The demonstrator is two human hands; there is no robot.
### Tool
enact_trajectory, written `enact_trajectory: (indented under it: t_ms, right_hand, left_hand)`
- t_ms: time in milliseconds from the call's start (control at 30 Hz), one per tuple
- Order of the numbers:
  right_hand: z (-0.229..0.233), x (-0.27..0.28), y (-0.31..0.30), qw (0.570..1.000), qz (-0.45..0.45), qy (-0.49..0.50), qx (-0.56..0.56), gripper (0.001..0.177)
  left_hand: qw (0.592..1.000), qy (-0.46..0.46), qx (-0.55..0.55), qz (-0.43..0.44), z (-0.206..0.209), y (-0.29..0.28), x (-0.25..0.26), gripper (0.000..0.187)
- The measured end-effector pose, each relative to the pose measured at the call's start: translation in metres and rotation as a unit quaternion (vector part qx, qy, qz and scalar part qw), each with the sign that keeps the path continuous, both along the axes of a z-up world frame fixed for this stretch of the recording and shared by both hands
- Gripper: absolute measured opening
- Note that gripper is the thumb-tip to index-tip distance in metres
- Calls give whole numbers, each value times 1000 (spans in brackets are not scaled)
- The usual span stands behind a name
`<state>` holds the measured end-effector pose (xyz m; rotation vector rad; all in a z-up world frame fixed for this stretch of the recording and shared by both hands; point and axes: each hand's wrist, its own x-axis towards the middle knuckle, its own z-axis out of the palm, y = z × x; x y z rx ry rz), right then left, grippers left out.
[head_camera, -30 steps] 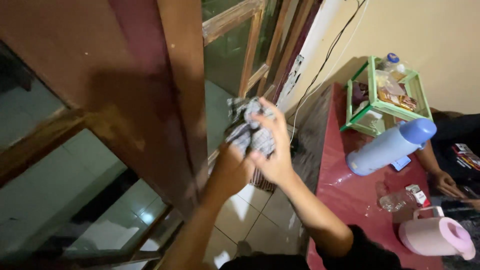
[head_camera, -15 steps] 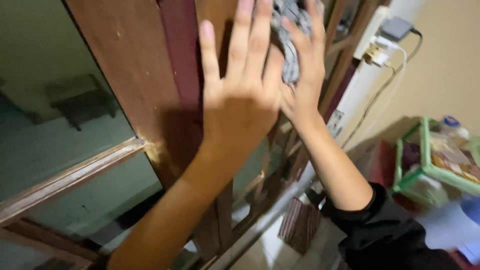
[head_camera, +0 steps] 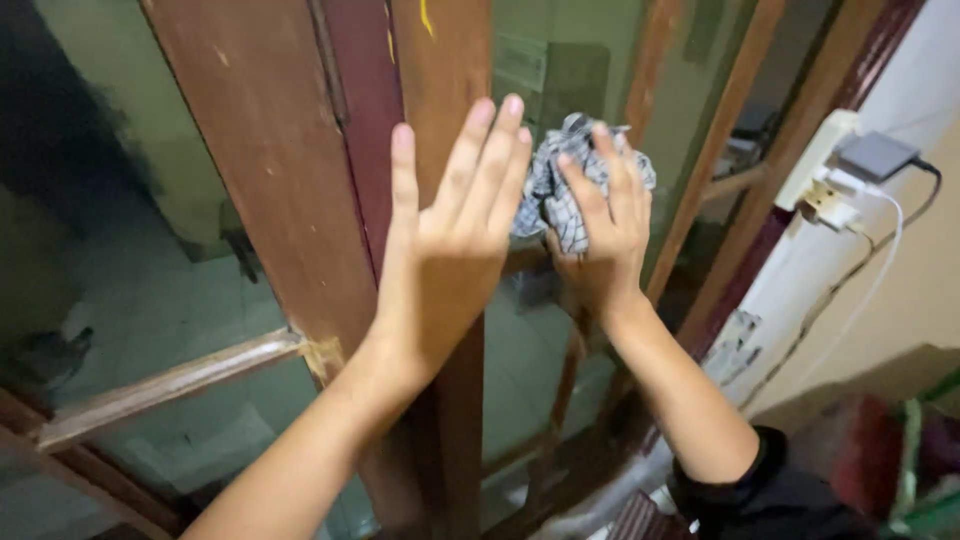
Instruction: Wiping a glass window pane with a cloth to clean it.
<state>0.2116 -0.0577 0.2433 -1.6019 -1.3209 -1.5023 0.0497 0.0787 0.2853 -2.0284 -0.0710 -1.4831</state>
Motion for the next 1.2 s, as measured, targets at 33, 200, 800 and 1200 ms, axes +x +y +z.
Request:
enact_trajectory:
  t_ms: [33,200,800,1200]
  right_hand:
    - [10,-7,7,999,5,9,37,57]
    - [17,-30,26,990,76,41,116,55]
    - [30,8,-13,999,21,-33,-32,54]
    - [-18,83,-47,992,53,36,108,56]
  left_hand:
    - [1000,3,-1,11,1,-1,0,50]
    - [999,-1,-11,30,21,4,-5,60]
    - [992,113,2,-48,80,22,10,63]
    - [985,87,145,39,51,-18,54,78]
